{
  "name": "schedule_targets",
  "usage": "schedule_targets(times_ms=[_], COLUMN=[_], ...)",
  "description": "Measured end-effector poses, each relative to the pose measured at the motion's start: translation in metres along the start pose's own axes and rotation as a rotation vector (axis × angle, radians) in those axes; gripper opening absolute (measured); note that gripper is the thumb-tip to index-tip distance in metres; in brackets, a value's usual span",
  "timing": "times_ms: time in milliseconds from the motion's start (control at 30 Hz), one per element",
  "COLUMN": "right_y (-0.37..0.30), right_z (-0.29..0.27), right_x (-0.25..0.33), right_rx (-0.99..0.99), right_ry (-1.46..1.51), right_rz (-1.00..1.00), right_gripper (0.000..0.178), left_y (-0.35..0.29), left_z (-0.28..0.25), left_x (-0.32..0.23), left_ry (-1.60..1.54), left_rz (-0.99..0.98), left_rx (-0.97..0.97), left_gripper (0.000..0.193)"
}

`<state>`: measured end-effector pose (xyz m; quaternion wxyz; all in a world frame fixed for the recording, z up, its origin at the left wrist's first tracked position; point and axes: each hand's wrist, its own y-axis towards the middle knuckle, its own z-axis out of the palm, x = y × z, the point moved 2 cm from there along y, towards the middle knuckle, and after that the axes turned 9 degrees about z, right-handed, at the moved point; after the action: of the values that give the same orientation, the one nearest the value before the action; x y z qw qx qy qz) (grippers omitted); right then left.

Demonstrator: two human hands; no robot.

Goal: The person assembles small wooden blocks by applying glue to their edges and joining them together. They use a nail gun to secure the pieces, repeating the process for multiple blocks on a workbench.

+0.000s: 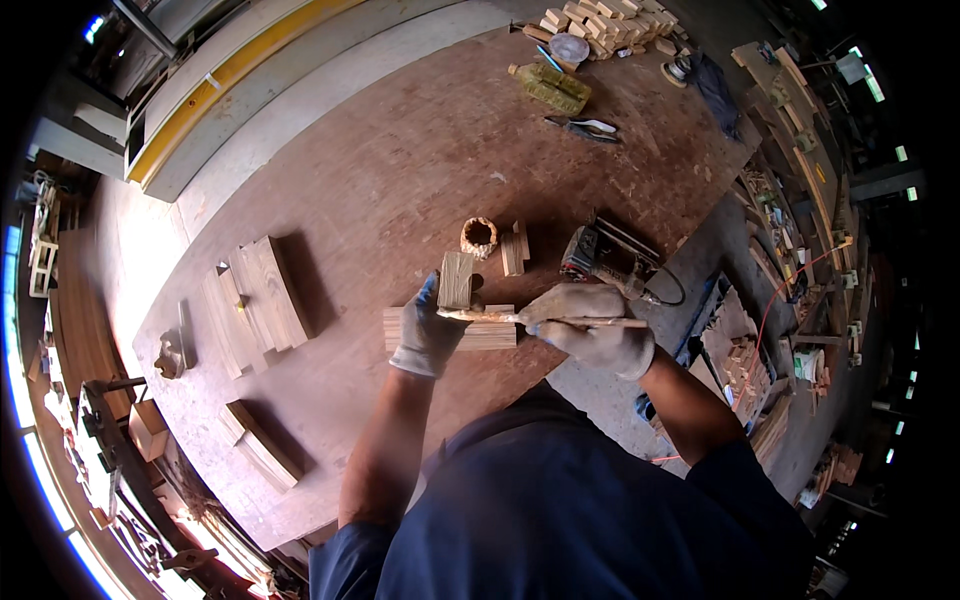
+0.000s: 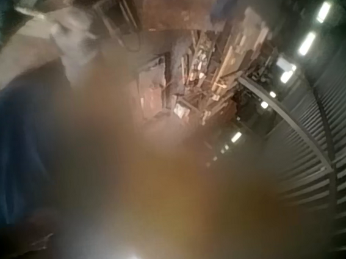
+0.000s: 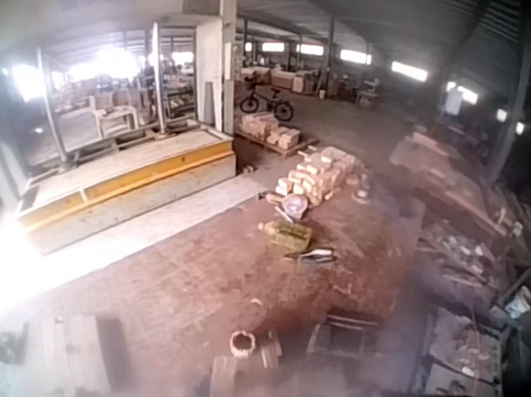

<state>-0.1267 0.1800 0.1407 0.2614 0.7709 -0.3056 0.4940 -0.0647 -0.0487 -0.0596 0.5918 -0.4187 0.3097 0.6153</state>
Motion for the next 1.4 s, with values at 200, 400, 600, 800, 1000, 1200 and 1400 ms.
schedule_targets(times_ms=[200, 400, 600, 800, 1000, 1200, 1400], right_y=[0.002, -0.01, -0.004, -0.006, -0.011, 0.001, -0.006], right_z=[-0.013, -0.006, -0.017, -0.008, -0.004, -0.011, -0.001], right_x=[0.008, 0.016, 0.017, 0.007, 0.031, 0.017, 0.012], right_rx=[-0.095, 0.064, -0.088, 0.059, 0.137, -0.006, 0.111], right_ry=[-0.167, -0.191, -0.188, -0.26, -0.239, -0.237, -0.306], right_rz=[-0.019, -0.063, -0.037, -0.1, -0.152, -0.072, -0.183], right_gripper=[0.018, 0.025, 0.028, 0.03, 0.028, 0.03, 0.028], left_y=[0.003, 0.006, 0.005, 0.006, 0.004, 0.005, 0.006], left_z=[0.0, -0.003, -0.006, -0.005, -0.003, -0.011, -0.007], left_x=[-0.006, -0.003, -0.013, -0.006, -0.008, -0.002, -0.006], left_ry=[0.434, 0.28, 0.669, 0.486, 0.081, 0.465, 0.374], left_rz=[0.176, 0.127, 0.194, 0.181, 0.095, 0.151, 0.159], left_rx=[-0.077, -0.034, 0.108, 0.02, -0.026, 0.021, 0.0], left_gripper=[0.043, 0.049, 0.052, 0.052, 0.055, 0.054, 0.052])
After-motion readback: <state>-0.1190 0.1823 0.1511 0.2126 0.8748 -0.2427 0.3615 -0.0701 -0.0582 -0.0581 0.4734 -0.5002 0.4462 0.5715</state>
